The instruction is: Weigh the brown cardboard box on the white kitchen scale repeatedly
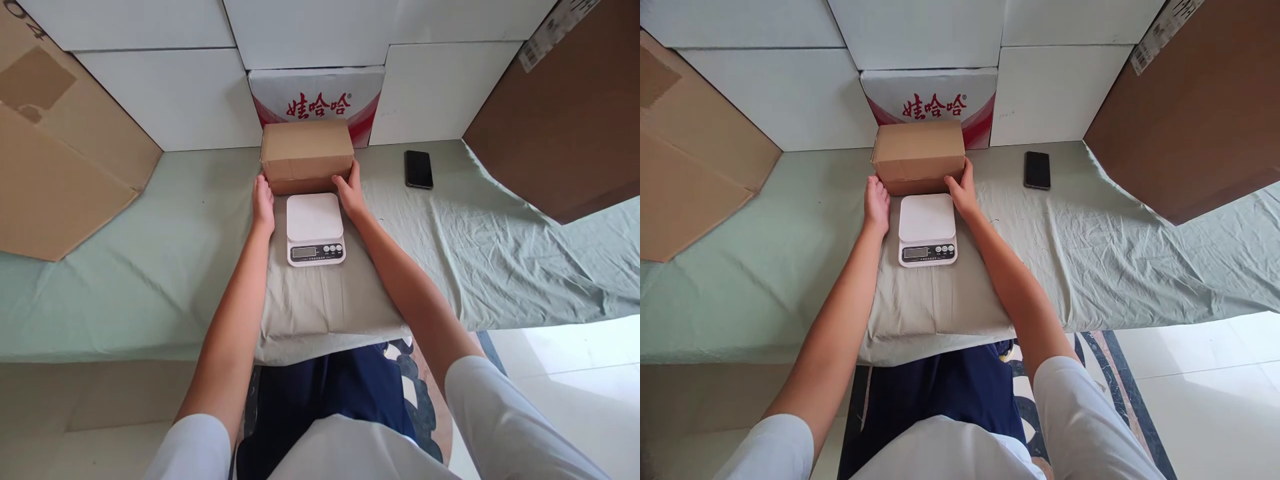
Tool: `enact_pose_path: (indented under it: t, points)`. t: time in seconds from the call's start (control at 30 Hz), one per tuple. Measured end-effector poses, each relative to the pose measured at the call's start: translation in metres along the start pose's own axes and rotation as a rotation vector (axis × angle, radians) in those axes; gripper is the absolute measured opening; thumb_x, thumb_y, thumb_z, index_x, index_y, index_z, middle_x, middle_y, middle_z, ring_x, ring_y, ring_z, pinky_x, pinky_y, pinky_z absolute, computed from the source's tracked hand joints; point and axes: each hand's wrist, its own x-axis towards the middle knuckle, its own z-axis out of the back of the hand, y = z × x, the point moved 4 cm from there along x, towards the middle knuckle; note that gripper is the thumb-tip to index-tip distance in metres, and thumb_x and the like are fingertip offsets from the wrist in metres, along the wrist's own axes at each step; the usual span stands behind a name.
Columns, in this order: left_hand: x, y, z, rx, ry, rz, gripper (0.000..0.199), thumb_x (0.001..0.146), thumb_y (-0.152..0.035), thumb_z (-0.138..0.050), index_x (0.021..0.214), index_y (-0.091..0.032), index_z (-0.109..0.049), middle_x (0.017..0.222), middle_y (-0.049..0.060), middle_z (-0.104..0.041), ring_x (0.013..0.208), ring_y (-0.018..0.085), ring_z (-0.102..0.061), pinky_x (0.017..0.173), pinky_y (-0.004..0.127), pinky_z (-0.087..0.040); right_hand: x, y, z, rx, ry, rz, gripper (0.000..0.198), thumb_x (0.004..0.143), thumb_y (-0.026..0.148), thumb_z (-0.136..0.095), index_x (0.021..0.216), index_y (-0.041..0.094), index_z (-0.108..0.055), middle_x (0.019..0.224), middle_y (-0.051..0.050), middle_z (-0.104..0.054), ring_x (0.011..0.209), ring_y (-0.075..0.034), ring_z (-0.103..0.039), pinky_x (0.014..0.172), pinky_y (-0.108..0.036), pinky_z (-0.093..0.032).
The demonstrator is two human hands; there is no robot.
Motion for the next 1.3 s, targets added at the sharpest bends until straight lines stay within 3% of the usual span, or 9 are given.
enact_pose_path:
  t: [0.17,0.3,0.47,0.63,0.83,0.93,1.03,1.13,1.3]
  points:
    - [0.003,0.004,0.000,0.003,0.015,0.024,0.097,0.099,-0.102,-0.052,0.159,-0.028,-0.073,0.192,0.016,-0.047,0.185,0.030,-0.036,0.152,0.049,-0.025,0.000,-0.008,0.002,-0.022,-0.001,-0.011,0.087,0.081,0.075,-0.077,0.149,0.029,-0.048,0.169,-0.016,-0.061,0.167,-0.035,-0.050,0.151,-0.059,-0.036]
    - [0.001,0.002,0.002,-0.006,-0.002,0.025,0.091,0.108,-0.093,-0.042,0.167,-0.029,-0.067,0.194,0.013,-0.044,0.186,0.027,-0.032,0.153,0.048,-0.021,0.007,-0.019,0.009,0.004,-0.043,-0.021,0.080,0.089,0.075,-0.072,0.151,0.031,-0.048,0.172,-0.014,-0.058,0.173,-0.035,-0.046,0.149,-0.063,-0.038]
    - [0.006,-0.002,0.025,-0.005,-0.080,0.058,0.091,0.113,-0.086,-0.028,0.180,-0.030,-0.053,0.200,0.008,-0.031,0.190,0.024,-0.016,0.155,0.049,-0.016,0.020,-0.028,0.032,0.045,-0.185,-0.039,0.086,0.089,0.079,-0.061,0.159,0.033,-0.041,0.187,-0.015,-0.042,0.184,-0.034,-0.034,0.150,-0.066,-0.035]
    - [0.020,0.003,0.045,0.041,-0.048,0.048,0.099,0.103,-0.100,-0.032,0.174,-0.037,-0.062,0.200,0.003,-0.031,0.191,0.027,-0.009,0.156,0.052,-0.013,0.025,-0.034,0.046,0.060,-0.190,-0.148,0.099,0.087,0.083,-0.056,0.168,0.030,-0.036,0.193,-0.016,-0.035,0.187,-0.031,-0.033,0.152,-0.063,-0.031]
    - [0.019,0.007,0.036,0.061,0.041,0.071,0.102,0.103,-0.102,-0.036,0.175,-0.035,-0.062,0.199,0.006,-0.033,0.190,0.030,-0.012,0.155,0.055,-0.012,0.021,-0.038,0.034,0.107,-0.114,-0.193,0.088,0.087,0.087,-0.062,0.157,0.037,-0.049,0.186,-0.007,-0.050,0.180,-0.027,-0.044,0.153,-0.061,-0.036]
    - [0.011,0.003,0.023,0.042,0.034,0.115,0.096,0.112,-0.091,-0.031,0.181,-0.028,-0.055,0.199,0.011,-0.034,0.189,0.030,-0.021,0.155,0.054,-0.015,0.017,-0.031,0.022,0.084,-0.011,-0.133,0.087,0.083,0.090,-0.062,0.149,0.033,-0.054,0.176,-0.010,-0.062,0.172,-0.030,-0.054,0.148,-0.058,-0.045]
    - [0.005,0.000,0.012,0.035,0.041,0.108,0.087,0.118,-0.079,-0.028,0.183,-0.025,-0.052,0.195,0.013,-0.042,0.187,0.027,-0.030,0.155,0.051,-0.014,0.010,-0.018,0.014,0.052,0.021,-0.059,0.076,0.082,0.080,-0.069,0.138,0.029,-0.057,0.164,-0.013,-0.072,0.162,-0.035,-0.062,0.147,-0.060,-0.046]
    - [0.003,-0.001,0.008,0.028,0.040,0.105,0.085,0.118,-0.079,-0.032,0.181,-0.027,-0.055,0.193,0.011,-0.046,0.186,0.026,-0.030,0.155,0.047,-0.014,0.003,-0.008,0.012,0.009,0.008,-0.046,0.066,0.083,0.072,-0.072,0.132,0.031,-0.057,0.161,-0.011,-0.074,0.159,-0.036,-0.062,0.147,-0.062,-0.045]
    - [0.004,-0.001,0.007,0.036,0.053,0.100,0.098,0.112,-0.092,-0.039,0.182,-0.025,-0.053,0.196,0.015,-0.040,0.187,0.030,-0.027,0.155,0.049,-0.014,0.000,-0.007,0.010,-0.007,0.006,-0.060,0.073,0.079,0.073,-0.079,0.135,0.031,-0.057,0.161,-0.011,-0.072,0.163,-0.037,-0.058,0.150,-0.063,-0.044]
